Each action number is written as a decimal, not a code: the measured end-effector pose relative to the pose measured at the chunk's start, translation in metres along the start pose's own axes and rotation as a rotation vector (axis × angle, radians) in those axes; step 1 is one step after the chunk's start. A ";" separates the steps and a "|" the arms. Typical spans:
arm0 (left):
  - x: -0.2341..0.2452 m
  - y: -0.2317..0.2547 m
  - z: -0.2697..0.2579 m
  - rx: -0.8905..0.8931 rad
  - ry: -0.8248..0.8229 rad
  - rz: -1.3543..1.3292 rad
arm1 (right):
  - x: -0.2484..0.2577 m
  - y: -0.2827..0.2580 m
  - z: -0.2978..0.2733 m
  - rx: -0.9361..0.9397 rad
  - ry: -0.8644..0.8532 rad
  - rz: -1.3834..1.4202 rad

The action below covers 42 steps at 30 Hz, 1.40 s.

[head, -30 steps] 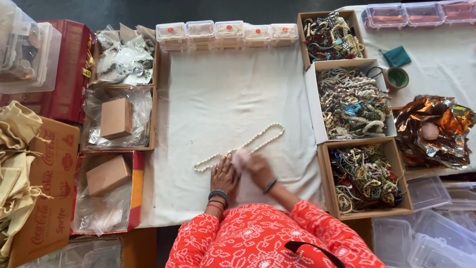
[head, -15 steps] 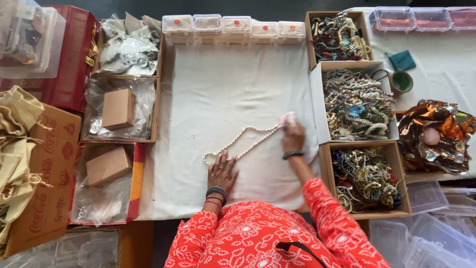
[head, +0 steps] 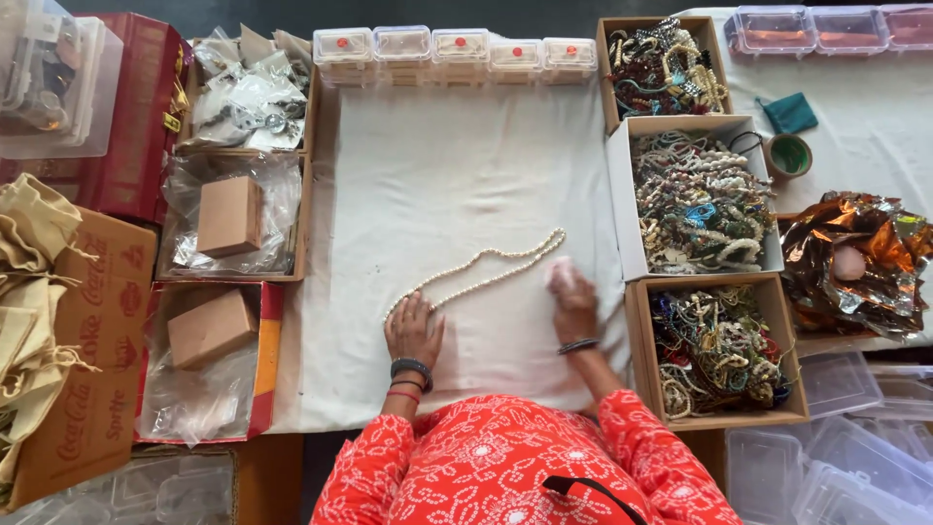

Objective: The person wipes a pearl necklace with a pink cloth on a white cloth-covered table. The person then folds the necklace and places it into a clear plastic bag.

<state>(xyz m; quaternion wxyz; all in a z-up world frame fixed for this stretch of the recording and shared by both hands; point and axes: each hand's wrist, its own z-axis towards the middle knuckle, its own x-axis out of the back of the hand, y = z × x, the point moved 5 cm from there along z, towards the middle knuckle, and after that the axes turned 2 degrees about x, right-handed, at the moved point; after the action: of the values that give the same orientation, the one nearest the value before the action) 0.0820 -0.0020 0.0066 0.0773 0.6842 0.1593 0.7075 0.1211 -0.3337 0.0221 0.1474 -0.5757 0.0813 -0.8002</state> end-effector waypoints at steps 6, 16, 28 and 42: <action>0.020 0.066 0.062 -0.180 0.021 -0.252 | 0.028 0.005 -0.002 -0.091 0.162 0.125; -0.043 0.112 0.086 -0.164 -0.292 0.202 | 0.025 0.001 0.003 -0.178 0.162 0.046; 0.099 0.168 0.137 -0.302 -0.127 -0.743 | 0.031 -0.001 0.005 -0.181 0.156 0.043; 0.011 0.035 0.016 -0.156 -0.158 -0.267 | 0.031 -0.003 0.005 -0.198 0.191 0.110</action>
<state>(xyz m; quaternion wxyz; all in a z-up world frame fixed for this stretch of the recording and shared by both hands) 0.1010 -0.0289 0.0288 0.2359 0.7022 0.1867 0.6453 0.1159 -0.3410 0.0524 0.1253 -0.5033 0.2049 -0.8301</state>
